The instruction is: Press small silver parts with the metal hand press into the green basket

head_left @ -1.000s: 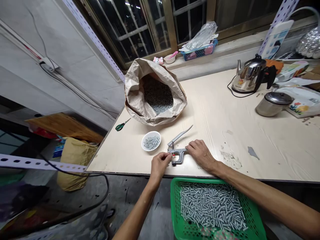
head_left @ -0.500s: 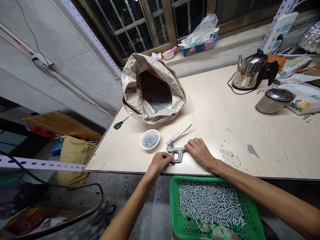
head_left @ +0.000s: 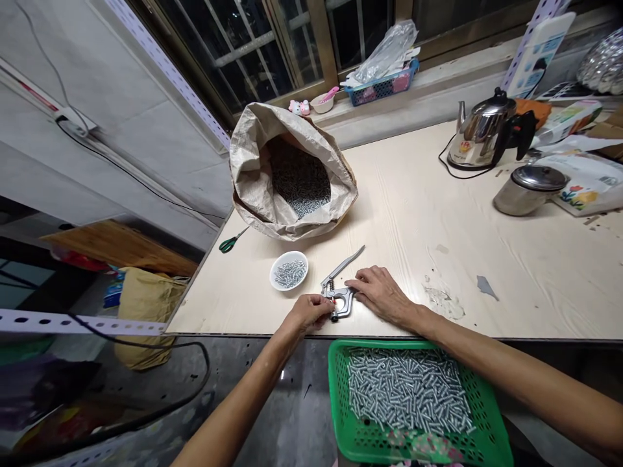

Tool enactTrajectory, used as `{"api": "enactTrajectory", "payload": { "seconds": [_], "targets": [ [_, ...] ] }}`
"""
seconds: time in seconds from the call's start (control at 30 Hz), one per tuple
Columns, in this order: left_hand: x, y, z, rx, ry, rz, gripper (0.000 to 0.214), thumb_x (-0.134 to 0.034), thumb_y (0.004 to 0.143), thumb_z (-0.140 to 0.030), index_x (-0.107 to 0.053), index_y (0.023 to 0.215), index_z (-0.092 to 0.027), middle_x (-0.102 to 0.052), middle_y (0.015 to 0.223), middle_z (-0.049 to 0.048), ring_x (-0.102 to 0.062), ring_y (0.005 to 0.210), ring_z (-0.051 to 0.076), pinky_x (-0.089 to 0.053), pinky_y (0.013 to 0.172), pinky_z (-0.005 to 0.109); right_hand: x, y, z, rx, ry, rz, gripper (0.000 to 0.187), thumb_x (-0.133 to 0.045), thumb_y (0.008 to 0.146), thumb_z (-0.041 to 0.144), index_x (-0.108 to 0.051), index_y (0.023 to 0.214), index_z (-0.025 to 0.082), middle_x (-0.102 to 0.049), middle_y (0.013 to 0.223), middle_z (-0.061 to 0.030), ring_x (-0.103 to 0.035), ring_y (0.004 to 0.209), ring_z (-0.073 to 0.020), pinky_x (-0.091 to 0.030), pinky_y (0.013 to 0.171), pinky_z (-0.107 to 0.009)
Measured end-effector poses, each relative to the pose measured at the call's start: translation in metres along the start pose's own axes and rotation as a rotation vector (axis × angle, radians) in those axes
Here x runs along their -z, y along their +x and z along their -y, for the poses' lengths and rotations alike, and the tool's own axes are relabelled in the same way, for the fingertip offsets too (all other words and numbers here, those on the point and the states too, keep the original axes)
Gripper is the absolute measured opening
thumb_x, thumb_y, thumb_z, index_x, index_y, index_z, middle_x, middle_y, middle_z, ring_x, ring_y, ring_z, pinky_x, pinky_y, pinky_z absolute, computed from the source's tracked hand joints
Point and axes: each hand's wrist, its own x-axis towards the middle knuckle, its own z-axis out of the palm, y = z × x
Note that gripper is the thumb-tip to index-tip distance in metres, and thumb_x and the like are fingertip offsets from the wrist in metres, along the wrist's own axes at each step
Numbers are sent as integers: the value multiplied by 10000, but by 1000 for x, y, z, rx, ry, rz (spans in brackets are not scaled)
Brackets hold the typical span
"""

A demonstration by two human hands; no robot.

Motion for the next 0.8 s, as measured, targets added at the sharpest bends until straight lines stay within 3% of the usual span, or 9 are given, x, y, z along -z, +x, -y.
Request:
{"api": "enactTrajectory", "payload": {
  "seconds": [0.27,0.4,0.5,0.6,0.8],
  "targets": [
    [-8,-22,-11,-145,-236,-79,395,-767,556,-458,-584,659,-124,-530,536,-43,-455,490,65,-372,523,209,11,12,26,14,379,-13,313,-414,958,256,-555,1237,238,-603,907,-55,-501,865,-183,-415,763,-335],
    [-16,-34,-13,-71,-472,-39,427,-823,487,-417,-607,692,-110,-582,553,-17,-518,506,82,-442,564,237,12,13,42,12,588,-48,328,-377,962,231,-547,1243,246,-603,862,-47,-570,812,-161,-493,709,-300],
    [-19,-33,-7,-25,-673,50,471,-857,437,-399,-632,710,-87,-600,574,3,-541,526,82,-474,589,245,11,12,42,14,613,-49,310,-419,947,260,-555,1226,248,-626,900,-47,-612,810,-155,-525,688,-275],
    [-22,-27,1,-48,-802,38,501,-884,385,-383,-638,691,-72,-612,571,20,-563,521,91,-490,589,249,6,12,38,67,596,-67,301,-424,943,276,-566,1209,256,-642,902,-36,-638,797,-143,-538,658,-230],
    [-43,-16,14,-57,-957,-21,372,-865,487,-315,-621,632,-75,-573,507,9,-538,471,86,-485,565,252,-22,2,27,174,484,-254,315,-455,922,282,-562,1213,231,-662,1018,-45,-665,846,-152,-549,718,-208]
  ]
}}
